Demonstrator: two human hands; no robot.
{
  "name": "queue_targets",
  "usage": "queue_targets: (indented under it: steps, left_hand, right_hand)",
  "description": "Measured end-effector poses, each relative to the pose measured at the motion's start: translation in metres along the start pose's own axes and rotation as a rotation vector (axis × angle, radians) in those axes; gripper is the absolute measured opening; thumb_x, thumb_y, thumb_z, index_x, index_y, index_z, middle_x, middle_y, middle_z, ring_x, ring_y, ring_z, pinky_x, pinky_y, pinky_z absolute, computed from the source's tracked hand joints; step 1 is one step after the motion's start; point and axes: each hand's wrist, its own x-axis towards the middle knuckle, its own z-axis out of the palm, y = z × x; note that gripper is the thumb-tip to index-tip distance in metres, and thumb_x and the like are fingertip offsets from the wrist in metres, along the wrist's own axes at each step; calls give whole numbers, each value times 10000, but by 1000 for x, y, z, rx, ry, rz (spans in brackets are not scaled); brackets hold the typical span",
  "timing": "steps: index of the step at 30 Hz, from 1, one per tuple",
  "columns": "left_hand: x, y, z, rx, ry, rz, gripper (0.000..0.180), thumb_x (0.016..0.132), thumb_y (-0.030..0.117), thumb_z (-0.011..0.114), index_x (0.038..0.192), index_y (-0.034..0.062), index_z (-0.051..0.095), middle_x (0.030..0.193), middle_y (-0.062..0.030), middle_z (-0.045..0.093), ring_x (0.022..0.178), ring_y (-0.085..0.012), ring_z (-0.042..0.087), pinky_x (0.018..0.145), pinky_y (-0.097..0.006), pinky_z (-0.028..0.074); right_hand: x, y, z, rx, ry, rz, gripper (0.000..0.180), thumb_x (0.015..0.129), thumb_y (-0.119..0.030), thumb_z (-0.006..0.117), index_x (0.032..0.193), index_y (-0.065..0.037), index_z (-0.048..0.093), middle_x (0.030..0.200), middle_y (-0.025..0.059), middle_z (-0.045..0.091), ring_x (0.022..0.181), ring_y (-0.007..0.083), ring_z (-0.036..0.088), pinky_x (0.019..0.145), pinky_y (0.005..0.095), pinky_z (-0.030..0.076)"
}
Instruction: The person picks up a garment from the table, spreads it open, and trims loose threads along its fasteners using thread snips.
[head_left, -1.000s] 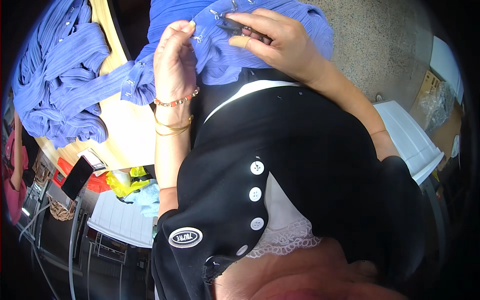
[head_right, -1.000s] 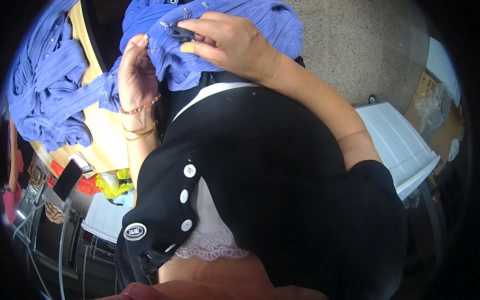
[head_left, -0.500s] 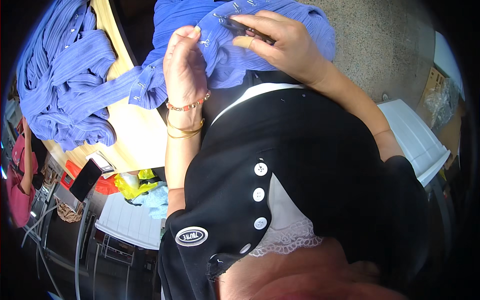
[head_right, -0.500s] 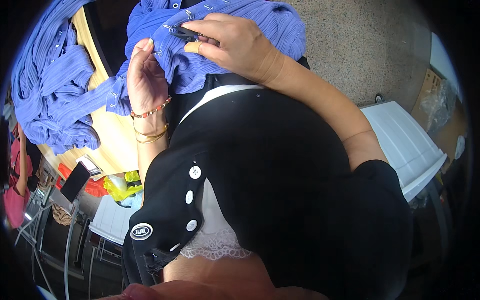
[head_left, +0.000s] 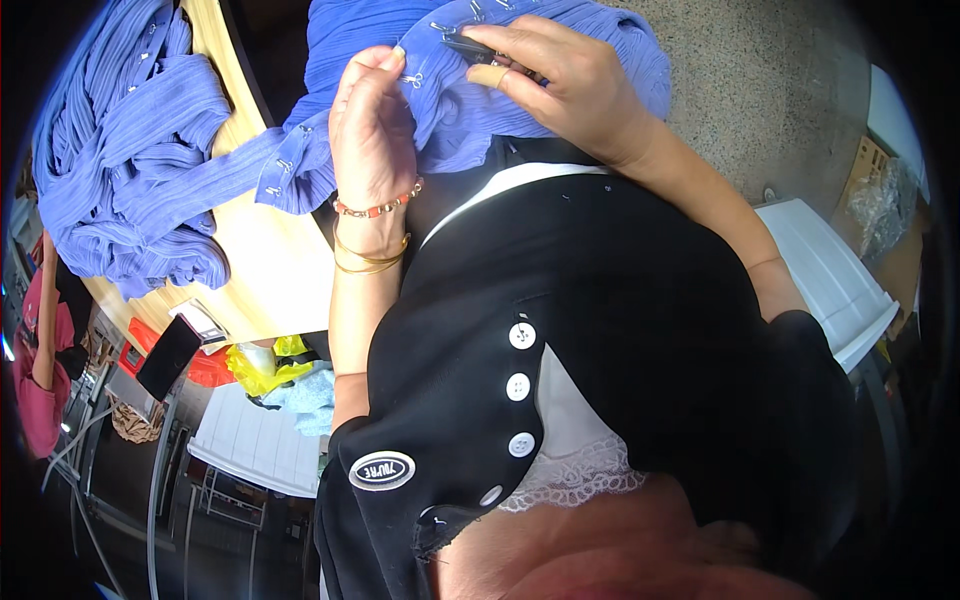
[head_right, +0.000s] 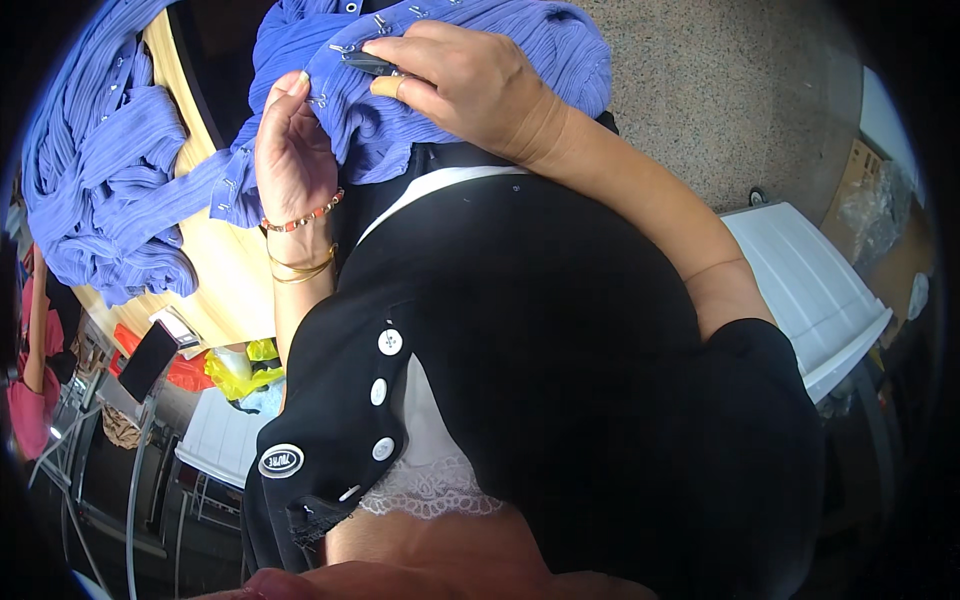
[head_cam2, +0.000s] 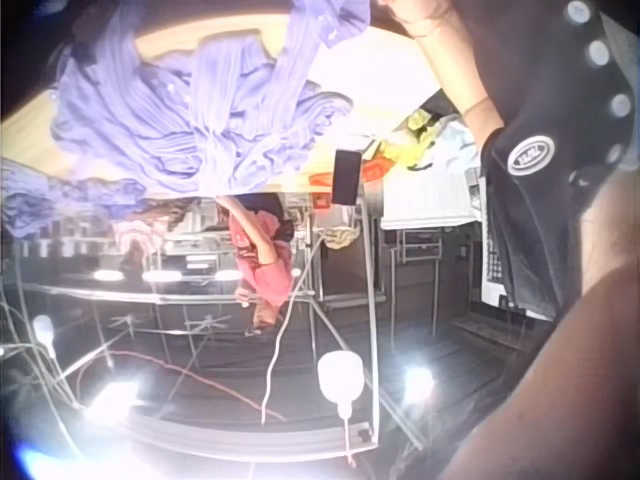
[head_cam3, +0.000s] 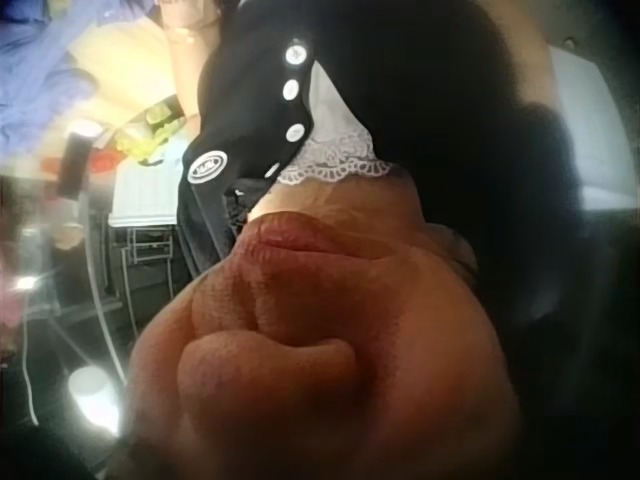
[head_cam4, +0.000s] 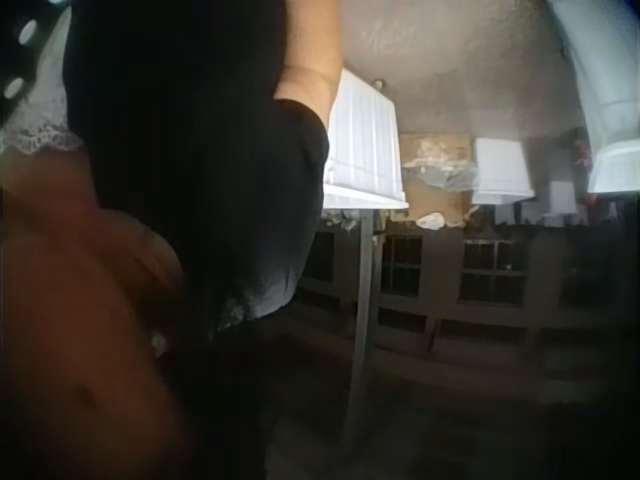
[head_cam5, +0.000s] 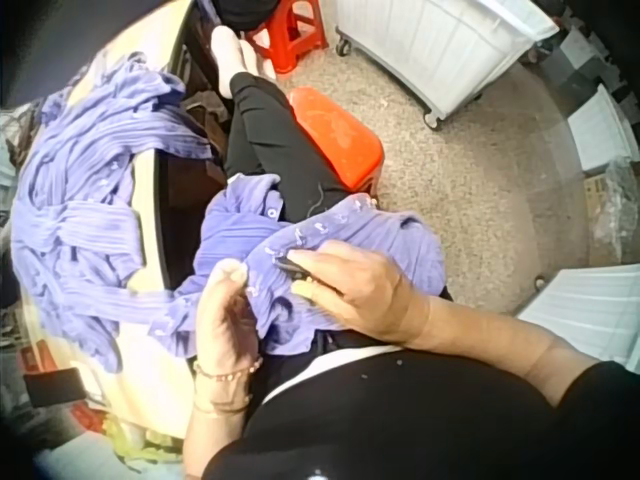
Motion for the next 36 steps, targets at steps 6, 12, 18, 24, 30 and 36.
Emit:
queue_targets:
  steps: [6,12,18,24,30,36]
  left_hand:
    - [0,-1,5,-15,25,43,70,912,78,635,978,54,633,824,43,607,734,-29,529,666,-162,389]
    - [5,14,-8,426,-175,268,89,929,79,645,1001,31,627,869,28,618,752,-18,531,670,-146,401]
    - [11,38,-26,681,-248,238,209,977,169,581,1113,23,643,1024,-14,644,972,-74,563,921,-232,394]
    - [3,46,-33,404,-313,153,225,932,83,600,1143,8,613,1091,-48,654,968,-110,601,892,-246,439]
    - [-5,47,-34,463,-456,219,392,867,-63,650,1235,30,550,1092,-46,639,972,-99,587,885,-240,464]
    - [-6,41,-30,578,-420,286,393,830,-110,694,1179,21,571,1022,-34,644,923,-83,603,821,-214,496]
  right_hand:
    - [2,3,-1,-21,-1,-32,287,813,-190,744,1063,-53,701,790,93,626,653,243,620,584,306,505]
    - [13,-6,-14,332,-83,262,335,857,-98,728,1170,0,661,794,37,536,667,111,509,592,250,419]
    - [14,-6,-11,421,-167,257,331,878,-93,714,1189,3,655,802,24,519,695,91,483,614,235,399]
    - [21,-11,-16,435,-234,186,361,874,-88,714,1215,5,640,810,43,530,718,117,506,645,250,417]
    - [19,-11,-1,691,-166,317,384,870,-64,724,1236,-1,627,848,4,557,753,88,513,675,249,432]
    - [34,8,8,917,-409,530,304,875,-24,709,1168,11,636,930,-12,637,854,53,572,767,216,475]
